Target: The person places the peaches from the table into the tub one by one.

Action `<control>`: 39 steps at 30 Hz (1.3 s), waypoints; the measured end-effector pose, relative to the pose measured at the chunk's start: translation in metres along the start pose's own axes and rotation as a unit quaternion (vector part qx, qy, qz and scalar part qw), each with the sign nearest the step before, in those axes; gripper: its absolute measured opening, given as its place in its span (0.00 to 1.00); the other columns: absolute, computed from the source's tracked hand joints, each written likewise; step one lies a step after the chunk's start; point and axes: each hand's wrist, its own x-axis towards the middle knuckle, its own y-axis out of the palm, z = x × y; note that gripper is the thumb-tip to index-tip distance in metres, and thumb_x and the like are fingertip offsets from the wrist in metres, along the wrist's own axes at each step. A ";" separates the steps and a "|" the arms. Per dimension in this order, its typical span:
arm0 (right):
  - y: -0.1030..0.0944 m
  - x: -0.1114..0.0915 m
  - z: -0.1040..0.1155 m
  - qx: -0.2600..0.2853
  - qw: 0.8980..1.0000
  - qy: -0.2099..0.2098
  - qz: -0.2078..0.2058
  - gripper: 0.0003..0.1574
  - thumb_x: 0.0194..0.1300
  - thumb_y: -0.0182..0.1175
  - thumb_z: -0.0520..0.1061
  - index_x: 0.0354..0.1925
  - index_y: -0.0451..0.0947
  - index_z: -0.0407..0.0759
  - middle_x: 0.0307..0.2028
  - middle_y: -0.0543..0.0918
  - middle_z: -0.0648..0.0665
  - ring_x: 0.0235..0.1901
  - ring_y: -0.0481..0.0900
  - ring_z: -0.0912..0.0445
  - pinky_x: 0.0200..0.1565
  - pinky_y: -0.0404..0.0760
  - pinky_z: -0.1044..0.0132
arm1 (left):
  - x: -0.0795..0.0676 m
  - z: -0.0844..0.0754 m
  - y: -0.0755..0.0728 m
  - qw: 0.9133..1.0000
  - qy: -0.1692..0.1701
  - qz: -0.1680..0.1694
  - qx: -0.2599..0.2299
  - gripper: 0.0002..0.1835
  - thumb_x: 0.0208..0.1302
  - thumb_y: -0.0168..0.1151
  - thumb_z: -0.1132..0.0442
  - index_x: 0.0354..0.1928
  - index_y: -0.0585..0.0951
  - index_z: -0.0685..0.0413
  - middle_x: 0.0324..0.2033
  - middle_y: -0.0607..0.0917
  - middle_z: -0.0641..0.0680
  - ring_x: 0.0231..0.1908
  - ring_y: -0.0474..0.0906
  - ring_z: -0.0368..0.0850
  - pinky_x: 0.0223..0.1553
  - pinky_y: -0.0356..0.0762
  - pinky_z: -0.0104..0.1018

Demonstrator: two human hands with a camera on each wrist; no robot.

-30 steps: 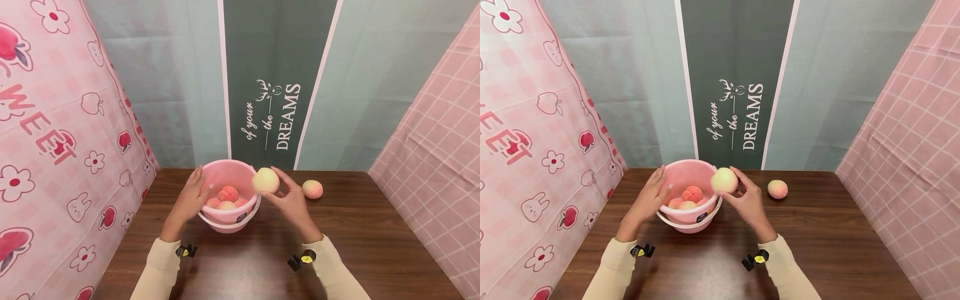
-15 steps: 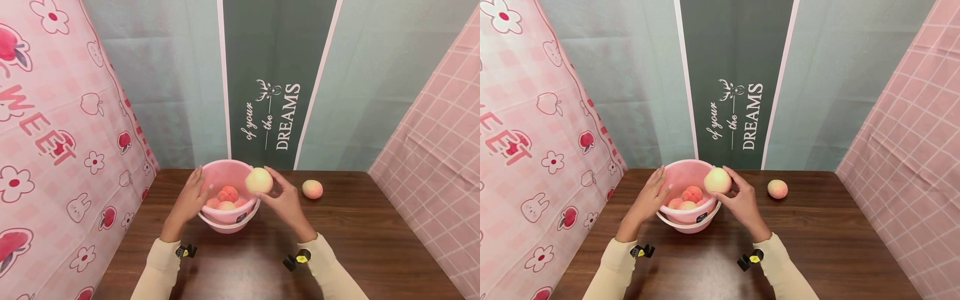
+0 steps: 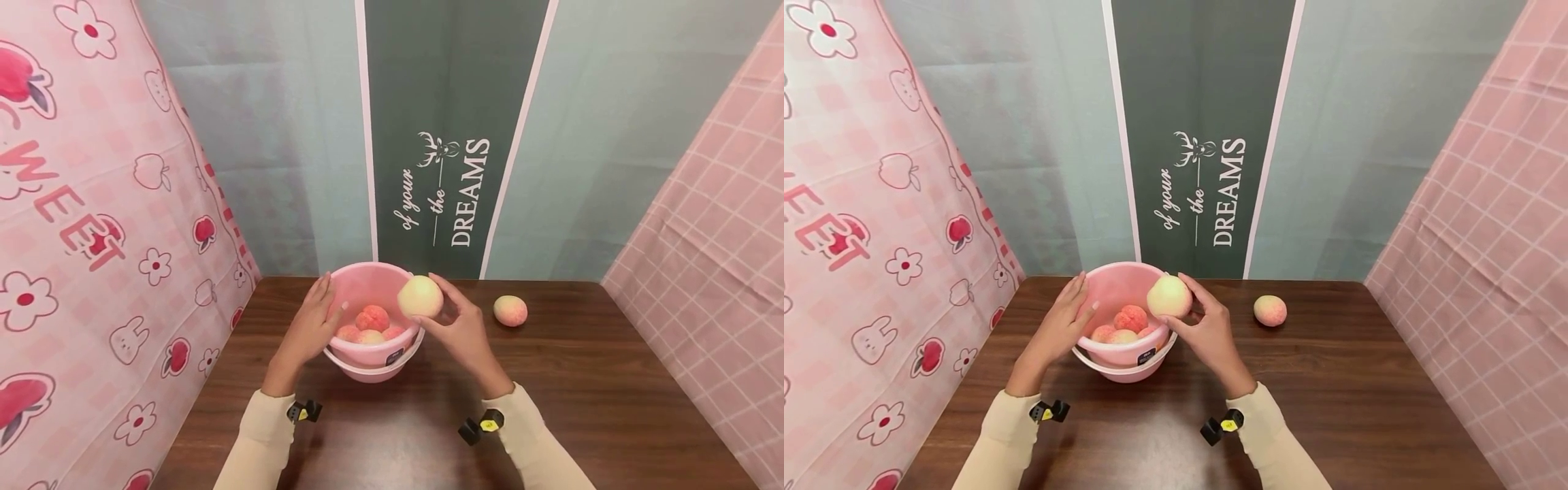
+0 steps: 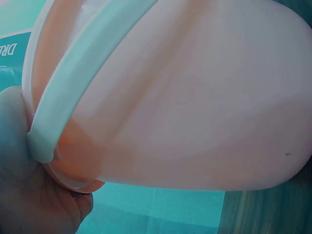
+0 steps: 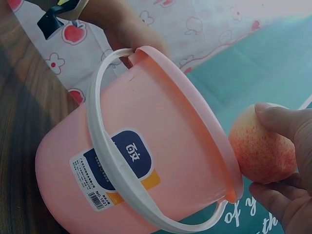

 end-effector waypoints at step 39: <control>0.007 -0.001 0.001 0.008 0.999 -0.005 0.032 0.44 0.56 0.78 0.46 0.69 0.74 0.56 0.62 0.80 0.39 0.60 0.81 0.47 0.54 0.81 0.57 | 0.001 0.000 0.000 1.000 0.000 -0.002 -0.007 0.35 0.77 0.54 0.52 0.76 0.60 0.66 0.79 0.52 0.62 0.78 0.45 0.60 0.72 0.53 0.61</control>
